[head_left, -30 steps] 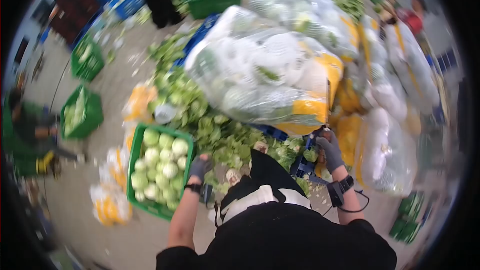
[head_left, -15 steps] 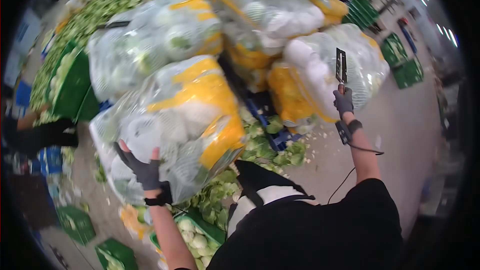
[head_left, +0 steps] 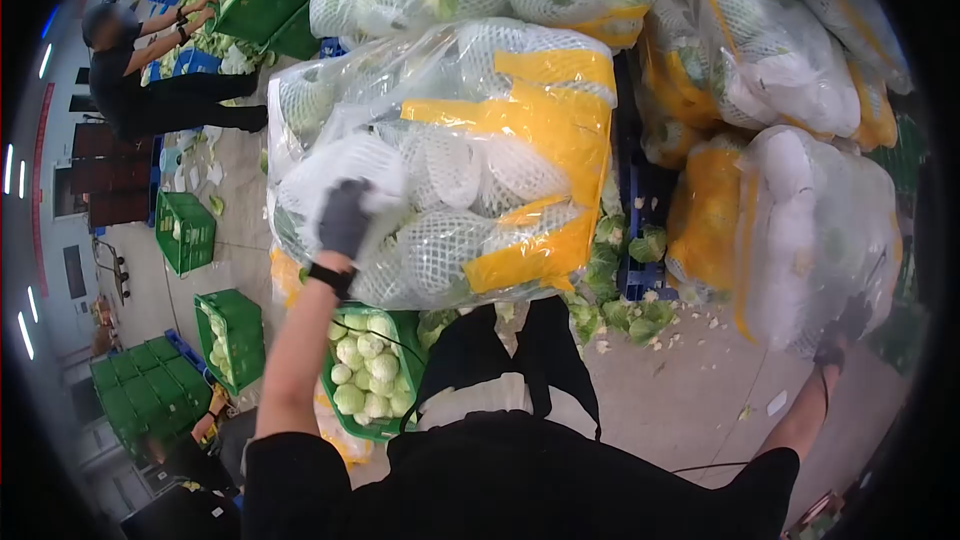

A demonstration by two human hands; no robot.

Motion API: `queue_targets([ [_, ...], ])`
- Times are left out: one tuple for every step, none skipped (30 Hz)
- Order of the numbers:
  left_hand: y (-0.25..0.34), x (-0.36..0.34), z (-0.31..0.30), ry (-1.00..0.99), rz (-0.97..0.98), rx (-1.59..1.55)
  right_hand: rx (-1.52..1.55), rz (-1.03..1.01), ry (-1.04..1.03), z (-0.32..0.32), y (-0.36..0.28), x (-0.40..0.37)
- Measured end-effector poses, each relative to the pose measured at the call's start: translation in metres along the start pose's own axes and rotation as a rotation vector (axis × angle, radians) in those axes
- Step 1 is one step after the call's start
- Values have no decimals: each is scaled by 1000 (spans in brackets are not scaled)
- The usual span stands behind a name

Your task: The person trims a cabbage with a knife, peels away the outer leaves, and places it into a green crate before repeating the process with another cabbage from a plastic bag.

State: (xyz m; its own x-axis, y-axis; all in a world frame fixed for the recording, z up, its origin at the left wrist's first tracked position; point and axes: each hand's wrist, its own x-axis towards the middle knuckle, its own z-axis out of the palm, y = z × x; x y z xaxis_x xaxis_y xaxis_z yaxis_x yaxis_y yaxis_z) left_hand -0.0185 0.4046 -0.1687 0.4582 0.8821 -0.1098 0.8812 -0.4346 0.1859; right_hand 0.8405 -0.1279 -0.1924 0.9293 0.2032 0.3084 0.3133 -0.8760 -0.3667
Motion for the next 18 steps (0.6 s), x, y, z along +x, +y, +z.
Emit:
queue_targets([
  [-16, 11, -24, -116, -102, 212, -26, -93, 41, -8, 4, 5],
  [-37, 15, -30, -85, -137, 296, -72, 18, 21, -18, -13, 7],
  [-47, 20, -33, -48, -171, 383, -113, 132, 2, -18, -20, 8],
  [-51, 25, -26, -47, -168, 386, 164, 78, 22, -18, -21, -1],
  [-52, 33, -17, 25, -162, 301, 185, 94, -3, -14, -13, 6],
  [-48, 45, -6, 101, -150, 210, 63, 147, -14, -20, -31, 2],
  [-39, 55, 6, 95, -58, 162, -63, 196, -22, -29, -76, -9],
  [-27, 67, 17, 52, -3, 173, -85, 115, -25, -19, -67, 1],
  [-19, 78, 29, 3, 48, 186, -85, 26, -62, -6, -59, 11],
  [-20, 89, 54, 141, 158, 305, -106, -53, -105, 8, -43, 21],
  [-58, 109, 97, -47, 148, 705, -145, -96, -134, 11, -39, 24],
  [-68, 122, 112, 124, 327, 165, -198, -102, -144, 12, -38, 21],
  [-56, 126, 106, 23, 340, 62, -250, -83, -131, 6, -50, 17],
  [-32, 137, 94, -79, 303, 72, -306, -52, -118, -1, -69, 15],
  [-15, 144, 81, -160, 263, 85, -352, -13, -107, -10, -93, 14],
  [-4, 143, 61, -222, 220, 107, -381, 25, -121, -13, -115, 16],
  [6, 139, 48, -253, 195, 125, -401, -55, 5, -4, -98, 18],
  [20, 137, 39, -278, 188, 141, -158, 85, -22, 26, -10, 53],
])
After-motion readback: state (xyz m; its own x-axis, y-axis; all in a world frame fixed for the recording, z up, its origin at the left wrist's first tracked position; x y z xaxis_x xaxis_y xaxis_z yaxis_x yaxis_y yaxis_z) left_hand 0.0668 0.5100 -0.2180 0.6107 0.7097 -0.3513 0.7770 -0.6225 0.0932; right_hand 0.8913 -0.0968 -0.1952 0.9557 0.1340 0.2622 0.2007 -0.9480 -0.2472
